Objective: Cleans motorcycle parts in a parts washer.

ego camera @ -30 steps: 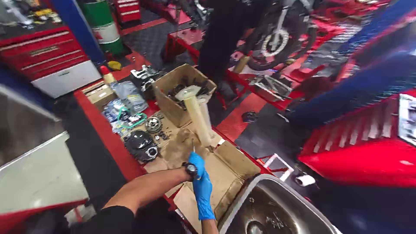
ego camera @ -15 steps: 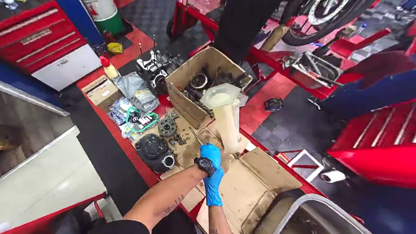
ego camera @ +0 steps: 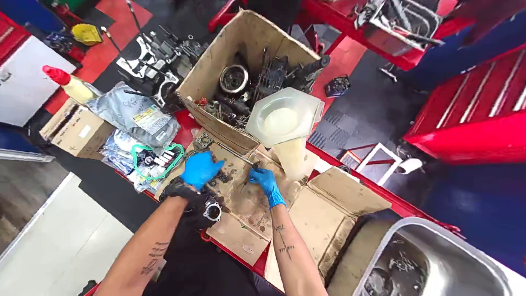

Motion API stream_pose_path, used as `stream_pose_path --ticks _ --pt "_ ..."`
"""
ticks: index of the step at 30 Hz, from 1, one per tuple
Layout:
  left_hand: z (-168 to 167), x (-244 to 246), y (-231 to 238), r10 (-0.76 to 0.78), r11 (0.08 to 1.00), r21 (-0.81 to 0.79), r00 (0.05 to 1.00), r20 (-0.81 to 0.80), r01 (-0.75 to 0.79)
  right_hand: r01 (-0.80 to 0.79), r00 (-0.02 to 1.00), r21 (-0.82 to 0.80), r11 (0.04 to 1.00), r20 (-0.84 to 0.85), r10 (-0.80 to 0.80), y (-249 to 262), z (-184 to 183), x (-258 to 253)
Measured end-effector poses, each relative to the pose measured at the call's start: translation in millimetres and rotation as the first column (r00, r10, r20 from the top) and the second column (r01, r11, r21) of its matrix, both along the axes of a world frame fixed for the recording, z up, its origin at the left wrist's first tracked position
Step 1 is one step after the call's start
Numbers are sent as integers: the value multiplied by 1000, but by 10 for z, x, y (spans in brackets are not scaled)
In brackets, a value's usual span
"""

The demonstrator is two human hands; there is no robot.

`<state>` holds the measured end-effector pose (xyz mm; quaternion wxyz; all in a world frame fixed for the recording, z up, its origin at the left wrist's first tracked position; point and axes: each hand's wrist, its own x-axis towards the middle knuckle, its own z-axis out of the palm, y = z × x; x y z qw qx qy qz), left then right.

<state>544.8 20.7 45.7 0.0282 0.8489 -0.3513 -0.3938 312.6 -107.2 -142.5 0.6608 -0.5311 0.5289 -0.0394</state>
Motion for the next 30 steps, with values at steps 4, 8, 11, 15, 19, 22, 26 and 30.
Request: stream_pose_path --ticks 4,8,11,15,19,22,26,30 --pt "-306 300 491 73 995 68 997 -20 -72 -82 992 -18 996 -102 80 -177 37 208" --pt "-537 138 769 74 997 45 990 -119 -70 -124 957 -100 987 -276 93 -172 81 414" --pt "-627 -167 836 16 1000 -4 977 -214 -18 -161 926 -170 972 -368 89 -117 57 482" --pt "-663 -586 817 -103 995 -33 948 -301 98 -232 874 -253 939 -478 87 -42 123 528" --pt "-656 -866 793 -205 978 -42 914 -350 203 -200 869 -264 944 -493 46 21 154 571" --pt "-701 -995 788 -269 960 -26 894 -357 279 -124 881 -268 955 -473 -18 94 144 591" --pt "-718 -1080 796 -306 946 -5 883 -357 325 -72 892 -254 965 -448 -51 149 164 610" --pt "-722 -1119 838 -324 940 -15 879 -350 341 -9 931 -267 964 -353 -89 288 370 286"
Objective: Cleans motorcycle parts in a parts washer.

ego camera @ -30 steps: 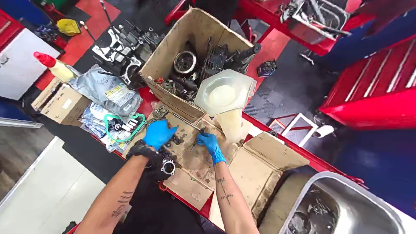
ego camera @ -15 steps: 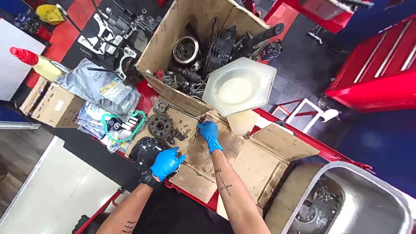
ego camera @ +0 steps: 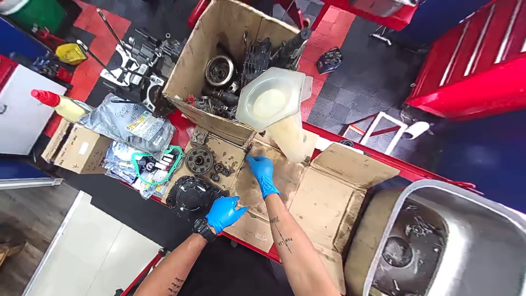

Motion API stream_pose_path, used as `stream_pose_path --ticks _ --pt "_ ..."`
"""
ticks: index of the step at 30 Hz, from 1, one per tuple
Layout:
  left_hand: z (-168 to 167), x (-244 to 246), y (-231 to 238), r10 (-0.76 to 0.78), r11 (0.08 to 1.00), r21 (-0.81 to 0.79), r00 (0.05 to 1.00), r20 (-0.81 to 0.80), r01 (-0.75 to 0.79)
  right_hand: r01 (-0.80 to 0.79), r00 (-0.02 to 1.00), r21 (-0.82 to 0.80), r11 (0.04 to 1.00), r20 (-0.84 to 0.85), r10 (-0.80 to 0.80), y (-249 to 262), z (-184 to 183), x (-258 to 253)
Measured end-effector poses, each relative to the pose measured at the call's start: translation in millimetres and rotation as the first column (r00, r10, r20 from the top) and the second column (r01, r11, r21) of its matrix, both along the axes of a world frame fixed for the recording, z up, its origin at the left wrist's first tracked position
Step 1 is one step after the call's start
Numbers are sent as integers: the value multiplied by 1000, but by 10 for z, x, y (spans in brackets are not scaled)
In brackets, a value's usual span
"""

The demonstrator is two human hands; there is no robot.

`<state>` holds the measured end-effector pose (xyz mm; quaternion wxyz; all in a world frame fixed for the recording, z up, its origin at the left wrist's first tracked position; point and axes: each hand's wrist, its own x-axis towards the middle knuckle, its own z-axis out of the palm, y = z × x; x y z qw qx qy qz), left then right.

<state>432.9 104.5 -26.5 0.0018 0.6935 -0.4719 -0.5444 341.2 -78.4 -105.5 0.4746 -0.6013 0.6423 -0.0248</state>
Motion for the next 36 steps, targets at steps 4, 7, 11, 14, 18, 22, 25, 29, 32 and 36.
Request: stream_pose_path --ticks 4,7,11,14,18,22,25,29,32,36 --pt "29 -68 -49 -10 1000 -9 1000 -26 10 44 984 -16 999 174 -41 425 355 -877" --pt "-36 -318 -208 -23 997 -81 995 -101 15 164 973 -24 986 168 -157 917 660 -1884" --pt "-253 -768 -396 -150 981 -150 974 -169 125 389 921 -103 916 37 -387 1743 1177 -3152" --pt "-317 -1148 -544 -279 933 -285 943 -181 222 526 839 -178 832 -56 -542 2247 1515 -3986" --pt "-234 -1869 -641 -308 860 -488 916 -259 151 597 743 -260 759 -176 -645 2642 1623 -5109" --pt "-120 -2691 -781 -358 788 -598 901 -246 150 522 770 -201 829 -307 -560 2506 1529 -6152" --pt "0 -3387 -900 -383 766 -628 881 -277 135 372 842 -156 915 -357 -404 2201 1262 -6818" --pt "224 -4336 -976 -369 776 -623 870 -326 96 140 913 -92 986 -373 -164 1842 904 -7390" --pt "286 -4905 -1024 -272 813 -582 904 -330 32 38 937 -67 997 -344 -59 1596 765 -7555" --pt "26 -5387 -1054 -43 841 -534 974 -224 -86 21 941 -41 999 -338 -33 1382 664 -7506"
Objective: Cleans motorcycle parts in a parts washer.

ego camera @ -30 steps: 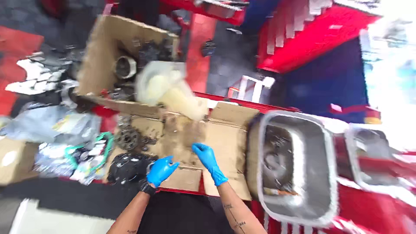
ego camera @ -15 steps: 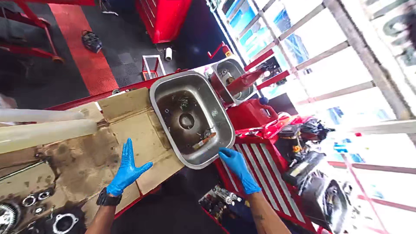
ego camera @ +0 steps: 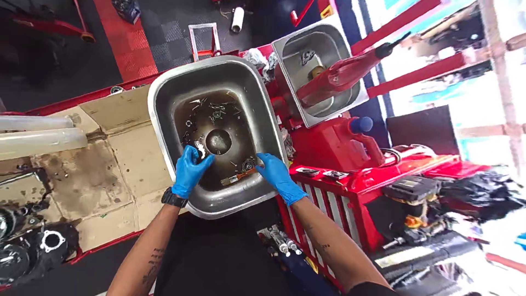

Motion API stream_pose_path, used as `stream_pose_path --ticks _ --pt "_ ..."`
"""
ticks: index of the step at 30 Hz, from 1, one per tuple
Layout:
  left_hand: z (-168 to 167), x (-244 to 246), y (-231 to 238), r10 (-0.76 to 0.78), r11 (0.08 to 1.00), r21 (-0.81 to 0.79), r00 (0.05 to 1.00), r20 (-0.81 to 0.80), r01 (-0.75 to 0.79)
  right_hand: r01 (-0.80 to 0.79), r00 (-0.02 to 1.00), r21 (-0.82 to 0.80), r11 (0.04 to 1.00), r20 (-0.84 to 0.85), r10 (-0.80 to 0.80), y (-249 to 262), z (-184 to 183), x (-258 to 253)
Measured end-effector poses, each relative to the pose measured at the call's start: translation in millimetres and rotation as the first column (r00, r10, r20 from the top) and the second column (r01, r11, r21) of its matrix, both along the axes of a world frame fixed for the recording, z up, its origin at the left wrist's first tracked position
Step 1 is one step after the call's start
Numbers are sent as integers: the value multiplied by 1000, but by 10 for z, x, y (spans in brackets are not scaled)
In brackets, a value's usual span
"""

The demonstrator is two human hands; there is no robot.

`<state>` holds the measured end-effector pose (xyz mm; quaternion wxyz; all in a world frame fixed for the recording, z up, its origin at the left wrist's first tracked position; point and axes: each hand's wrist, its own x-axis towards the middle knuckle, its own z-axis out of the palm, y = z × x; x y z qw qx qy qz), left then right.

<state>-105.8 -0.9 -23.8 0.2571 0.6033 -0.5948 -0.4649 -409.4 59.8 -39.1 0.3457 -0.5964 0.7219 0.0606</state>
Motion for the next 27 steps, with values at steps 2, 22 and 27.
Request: stream_pose_path --ticks 2,22,27 --pt "-274 -177 44 132 991 -12 991 2 -132 6 1000 20 1000 -2 -6 -66 -112 28" --pt "-806 -644 -24 76 884 423 830 -552 201 365 846 -128 922 459 -271 -254 443 576" --pt "-739 -645 -94 -89 935 175 682 -726 308 559 593 40 828 679 -433 -371 684 661"
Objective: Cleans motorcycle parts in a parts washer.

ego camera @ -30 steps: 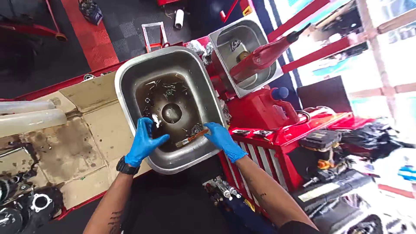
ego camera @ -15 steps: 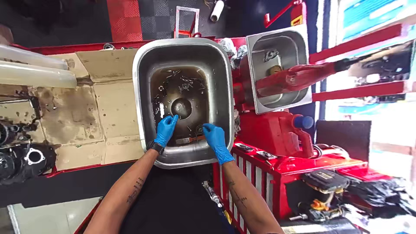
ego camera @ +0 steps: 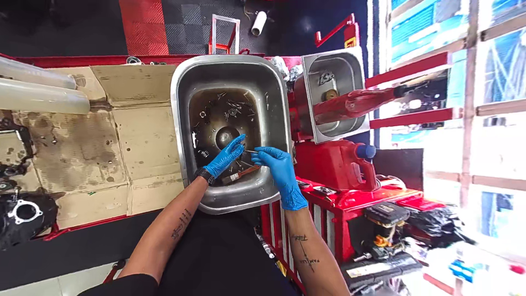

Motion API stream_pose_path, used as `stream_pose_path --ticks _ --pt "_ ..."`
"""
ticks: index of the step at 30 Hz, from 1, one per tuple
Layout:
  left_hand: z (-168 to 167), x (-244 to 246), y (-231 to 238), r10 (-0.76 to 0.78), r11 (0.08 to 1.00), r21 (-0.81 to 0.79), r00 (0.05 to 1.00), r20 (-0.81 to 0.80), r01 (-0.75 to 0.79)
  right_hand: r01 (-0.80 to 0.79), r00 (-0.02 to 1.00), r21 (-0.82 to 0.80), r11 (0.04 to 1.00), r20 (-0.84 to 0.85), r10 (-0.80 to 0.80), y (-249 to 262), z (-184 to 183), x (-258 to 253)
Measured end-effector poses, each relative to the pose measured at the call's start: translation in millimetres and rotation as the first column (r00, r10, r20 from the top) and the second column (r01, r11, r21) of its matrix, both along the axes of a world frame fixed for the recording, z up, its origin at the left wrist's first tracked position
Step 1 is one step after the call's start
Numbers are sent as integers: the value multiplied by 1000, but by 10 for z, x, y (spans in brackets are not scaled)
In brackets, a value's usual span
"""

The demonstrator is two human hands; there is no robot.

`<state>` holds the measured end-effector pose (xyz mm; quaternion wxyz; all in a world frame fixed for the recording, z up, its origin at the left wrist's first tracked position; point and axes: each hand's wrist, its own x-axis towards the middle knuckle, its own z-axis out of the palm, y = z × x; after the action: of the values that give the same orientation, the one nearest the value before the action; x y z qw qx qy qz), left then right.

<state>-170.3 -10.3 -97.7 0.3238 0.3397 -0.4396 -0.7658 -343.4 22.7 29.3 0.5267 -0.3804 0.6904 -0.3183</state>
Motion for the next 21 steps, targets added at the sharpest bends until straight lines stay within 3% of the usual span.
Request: stream_pose_path --ticks 3,7,10,13,14,16,21 --pt "17 -32 -2 -5 1000 23 998 -60 6 77 993 1 997 91 -77 -21 50 30" --pt "18 -87 54 28 979 205 994 -104 -6 71 991 9 997 109 -72 27 10 -130" --pt "-35 -12 32 42 966 257 997 -59 -25 -152 963 69 986 -214 163 80 -225 -511" --pt "-157 55 10 46 963 264 998 41 -56 -515 600 330 791 -520 608 191 -722 -641" --pt "-185 59 -1 40 961 269 996 86 -62 -596 461 376 710 -563 686 240 -889 -620" --pt "-203 37 -28 15 959 275 985 172 -62 -706 276 388 592 -620 734 335 -1136 -564" --pt "-288 -135 -197 -4 975 215 954 300 -63 -746 108 461 480 -628 770 335 -1294 -420"
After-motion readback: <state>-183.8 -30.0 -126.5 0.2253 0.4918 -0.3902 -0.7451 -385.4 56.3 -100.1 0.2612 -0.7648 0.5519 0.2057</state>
